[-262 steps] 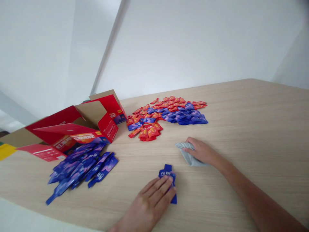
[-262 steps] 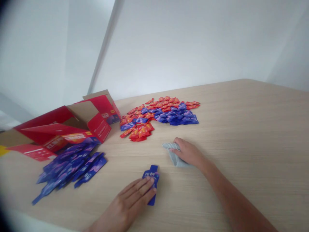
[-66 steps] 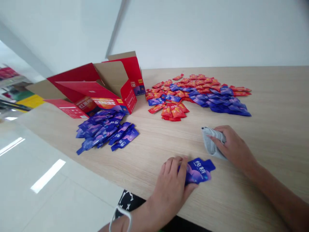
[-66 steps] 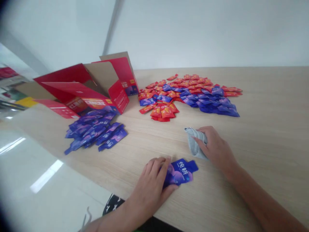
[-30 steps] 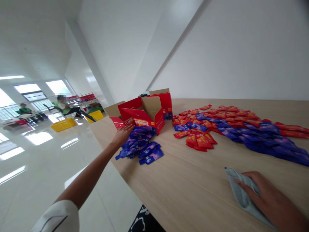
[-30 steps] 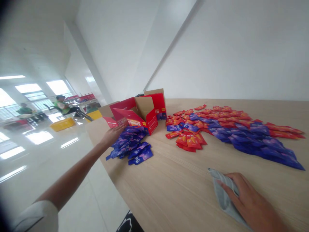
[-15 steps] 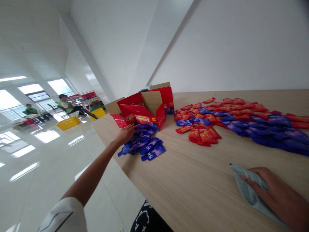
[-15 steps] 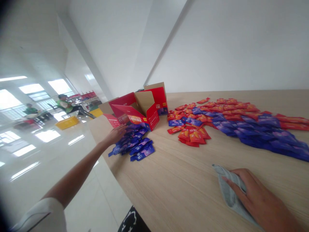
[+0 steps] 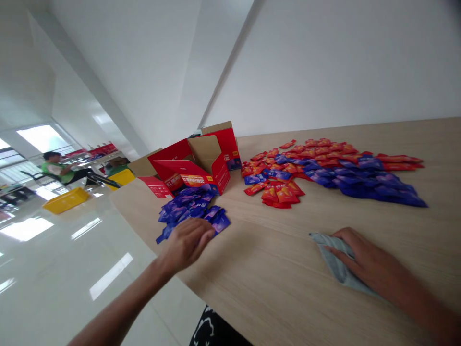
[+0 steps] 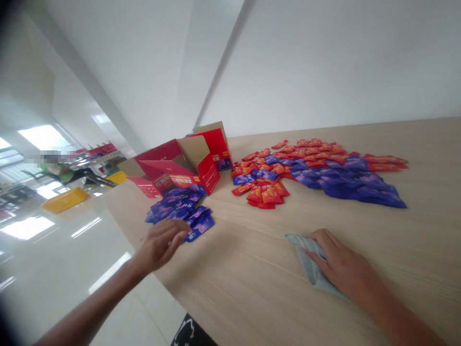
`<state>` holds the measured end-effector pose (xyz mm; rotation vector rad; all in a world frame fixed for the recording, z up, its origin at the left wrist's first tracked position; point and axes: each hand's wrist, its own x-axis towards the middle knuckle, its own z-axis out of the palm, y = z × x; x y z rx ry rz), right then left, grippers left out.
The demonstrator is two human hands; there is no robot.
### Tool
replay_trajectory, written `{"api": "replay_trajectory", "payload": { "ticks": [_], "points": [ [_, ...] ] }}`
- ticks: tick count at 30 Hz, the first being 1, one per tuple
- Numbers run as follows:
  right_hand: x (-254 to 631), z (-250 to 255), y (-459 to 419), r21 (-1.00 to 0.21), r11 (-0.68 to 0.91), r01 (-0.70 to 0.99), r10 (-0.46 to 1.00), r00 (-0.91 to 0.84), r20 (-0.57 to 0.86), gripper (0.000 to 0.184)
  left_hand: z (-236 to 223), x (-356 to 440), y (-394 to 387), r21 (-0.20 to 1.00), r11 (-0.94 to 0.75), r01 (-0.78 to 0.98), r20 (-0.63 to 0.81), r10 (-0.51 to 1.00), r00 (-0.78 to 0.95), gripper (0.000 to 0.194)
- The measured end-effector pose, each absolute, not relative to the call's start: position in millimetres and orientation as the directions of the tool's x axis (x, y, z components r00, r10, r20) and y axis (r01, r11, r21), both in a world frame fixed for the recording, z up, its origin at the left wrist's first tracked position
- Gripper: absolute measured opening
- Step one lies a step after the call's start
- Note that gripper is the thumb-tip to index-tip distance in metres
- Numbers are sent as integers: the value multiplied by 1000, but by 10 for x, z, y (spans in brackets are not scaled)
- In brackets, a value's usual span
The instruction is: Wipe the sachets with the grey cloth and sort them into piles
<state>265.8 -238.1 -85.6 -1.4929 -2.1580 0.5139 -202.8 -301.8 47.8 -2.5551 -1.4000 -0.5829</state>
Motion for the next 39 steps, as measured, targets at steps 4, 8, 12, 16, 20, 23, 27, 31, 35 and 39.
{"api": "replay_trajectory", "payload": {
  "ticks": [4, 8, 12, 16, 20, 23, 27, 31, 35, 39],
  "points": [
    [2527, -638, -2486, -507, 427, 749, 898, -416, 143, 27, 553, -1049, -3206, 34, -844, 535, 405, 501, 764, 16],
    [2401, -478, -2580, -457, 500, 735, 855, -503, 127, 21, 463, -161, -2762, -28, -844, 535, 300, 503, 810, 31],
    [2330, -435, -2645, -399, 546, 737, 831, -536, 146, 27, 181, 537, -1937, -42, -765, 643, 261, 613, 746, 22],
    [2327, -424, -2657, -410, 566, 715, 818, -549, 170, 25, -53, 785, -1149, -101, -620, 778, 264, 737, 622, 28],
    [2333, -419, -2637, -419, 567, 709, 818, -546, 184, 29, -96, 651, -541, -161, -421, 893, 288, 845, 450, 36],
    [2332, -429, -2626, -431, 565, 703, 818, -546, 182, 30, -77, 457, -198, -199, -327, 924, 239, 898, 370, 38],
    [2332, -455, -2618, -441, 565, 697, 819, -539, 197, 30, -83, 221, 97, -234, -321, 918, 103, 930, 352, 37],
    [2332, -463, -2611, -457, 561, 690, 819, -543, 187, 31, -118, 92, 240, -249, -336, 908, 29, 935, 353, 37],
    [2331, -458, -2608, -482, 535, 694, 833, -528, 165, 30, -164, 114, 330, -248, -329, 911, 23, 938, 345, 38],
    [2335, -451, -2610, -485, 533, 693, 833, -531, 156, 29, -198, 210, 388, -231, -317, 920, 30, 943, 332, 38]
  ]
}}
